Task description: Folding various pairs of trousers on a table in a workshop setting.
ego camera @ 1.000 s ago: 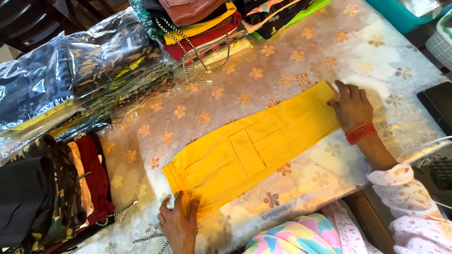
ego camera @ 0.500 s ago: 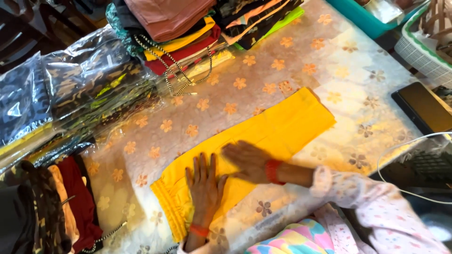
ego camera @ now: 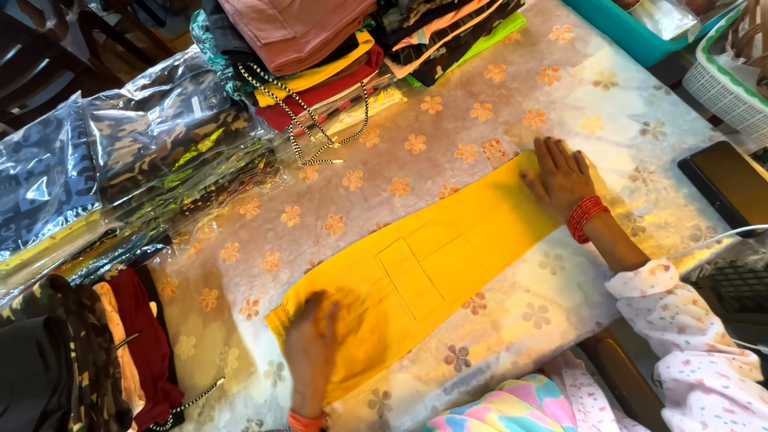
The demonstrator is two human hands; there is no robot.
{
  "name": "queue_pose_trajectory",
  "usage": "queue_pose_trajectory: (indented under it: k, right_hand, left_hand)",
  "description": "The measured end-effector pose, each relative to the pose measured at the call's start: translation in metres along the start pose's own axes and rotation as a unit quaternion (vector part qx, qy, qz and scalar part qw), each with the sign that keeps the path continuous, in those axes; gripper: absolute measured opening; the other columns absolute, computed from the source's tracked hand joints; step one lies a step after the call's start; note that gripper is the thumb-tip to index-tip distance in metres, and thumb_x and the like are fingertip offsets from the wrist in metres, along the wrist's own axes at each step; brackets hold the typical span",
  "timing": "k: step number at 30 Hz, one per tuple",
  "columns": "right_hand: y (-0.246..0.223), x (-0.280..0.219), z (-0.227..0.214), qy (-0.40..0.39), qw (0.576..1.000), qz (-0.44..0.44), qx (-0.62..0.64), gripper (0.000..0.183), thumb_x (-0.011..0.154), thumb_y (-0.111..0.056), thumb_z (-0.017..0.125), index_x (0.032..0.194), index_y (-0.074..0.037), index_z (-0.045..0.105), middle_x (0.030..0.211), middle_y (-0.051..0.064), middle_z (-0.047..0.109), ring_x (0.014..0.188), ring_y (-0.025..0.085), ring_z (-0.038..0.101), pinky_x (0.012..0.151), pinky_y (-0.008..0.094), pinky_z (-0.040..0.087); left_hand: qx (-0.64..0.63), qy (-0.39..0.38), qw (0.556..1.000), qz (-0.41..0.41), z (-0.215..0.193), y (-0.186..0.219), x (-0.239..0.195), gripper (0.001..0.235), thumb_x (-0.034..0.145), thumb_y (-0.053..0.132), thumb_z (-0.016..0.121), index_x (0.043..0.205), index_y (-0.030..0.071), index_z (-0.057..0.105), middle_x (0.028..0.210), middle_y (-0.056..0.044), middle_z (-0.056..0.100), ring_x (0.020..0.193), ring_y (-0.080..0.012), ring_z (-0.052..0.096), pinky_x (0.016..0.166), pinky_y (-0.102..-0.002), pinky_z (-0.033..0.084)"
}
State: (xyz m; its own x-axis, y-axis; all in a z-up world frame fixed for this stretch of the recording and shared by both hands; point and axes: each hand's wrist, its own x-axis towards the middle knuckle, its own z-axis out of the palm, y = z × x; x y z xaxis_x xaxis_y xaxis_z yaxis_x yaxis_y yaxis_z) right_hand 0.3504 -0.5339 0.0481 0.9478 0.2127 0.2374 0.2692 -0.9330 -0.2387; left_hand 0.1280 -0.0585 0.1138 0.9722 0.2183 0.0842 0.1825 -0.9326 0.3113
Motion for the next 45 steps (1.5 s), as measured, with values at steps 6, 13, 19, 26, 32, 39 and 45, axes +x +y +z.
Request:
queue_pose_trajectory:
  k: [6,13,19,26,32,39,45]
  right_hand:
    - [0.002,0.040,0.000,-0.037,0.995,-0.094,0.013,0.056,0.101,-0.038,0.053,0.153,-0.019,0.044,0.158,0.015,0.044,0.149,0.036,0.036,0.121,0.058,0.024]
    - [-0.001,0.081,-0.040,-0.305,0.950,-0.052,-0.047,0.054,0.082,-0.040,0.079,0.132,-0.032,0.062,0.132,0.002,0.062,0.134,0.028,0.052,0.113,0.052,0.040]
    - [0.011,0.101,-0.031,-0.391,0.918,-0.052,-0.046,0.060,0.073,-0.049,0.088,0.124,-0.027,0.065,0.132,0.005,0.059,0.129,0.028,0.054,0.106,0.049,0.043]
    - [0.046,0.102,-0.018,-0.329,0.931,-0.090,0.133,0.045,0.074,-0.037,0.087,0.105,-0.009,0.068,0.110,0.009,0.074,0.106,0.027,0.069,0.092,0.040,0.055]
    - [0.026,0.114,-0.090,-0.164,0.965,-0.079,0.189,0.025,0.083,-0.026,0.079,0.099,-0.010,0.069,0.097,0.008,0.076,0.090,0.026,0.072,0.082,0.039,0.056]
    - [-0.007,0.109,-0.148,0.179,0.966,-0.169,0.080,0.017,0.083,-0.016,0.088,0.092,-0.014,0.073,0.099,0.003,0.075,0.096,0.028,0.069,0.087,0.045,0.050]
    - [0.042,0.072,-0.046,0.011,0.989,-0.137,0.050,0.019,0.074,-0.017,0.081,0.088,-0.026,0.072,0.103,-0.004,0.071,0.107,0.022,0.063,0.094,0.043,0.045]
  left_hand:
    - [-0.027,0.102,0.989,0.105,-0.013,-0.055,0.038,0.037,0.101,0.025,0.062,0.132,0.006,0.064,0.138,-0.020,0.062,0.124,-0.0399,0.061,0.104,-0.048,0.047]
    - [0.010,-0.056,0.998,-0.019,-0.012,-0.074,0.039,0.044,0.085,0.037,0.074,0.123,0.016,0.068,0.120,-0.011,0.071,0.110,-0.0344,0.066,0.093,-0.049,0.051]
    - [0.014,-0.112,0.993,0.031,-0.002,-0.100,0.053,0.047,0.072,0.035,0.085,0.113,0.014,0.074,0.104,-0.016,0.072,0.100,-0.0382,0.066,0.085,-0.047,0.051]
    - [-0.057,-0.264,0.963,-0.022,-0.047,-0.103,0.072,0.044,0.075,0.032,0.088,0.099,-0.001,0.070,0.082,-0.019,0.073,0.078,-0.0307,0.071,0.074,-0.043,0.054]
    - [-0.366,-0.225,0.903,0.010,-0.093,-0.125,0.095,0.034,0.079,0.009,0.080,0.110,0.001,0.069,0.096,-0.005,0.078,0.087,-0.0123,0.074,0.080,-0.029,0.058]
    - [-0.142,0.103,0.982,0.071,-0.181,-0.038,0.071,0.023,0.080,0.000,0.080,0.101,0.002,0.071,0.094,-0.011,0.072,0.088,-0.0249,0.067,0.079,-0.035,0.053]
    - [-0.127,-0.017,0.984,0.125,-0.089,-0.072,0.023,0.024,0.066,0.002,0.083,0.085,0.005,0.069,0.084,-0.011,0.072,0.081,-0.0308,0.071,0.070,-0.040,0.055]
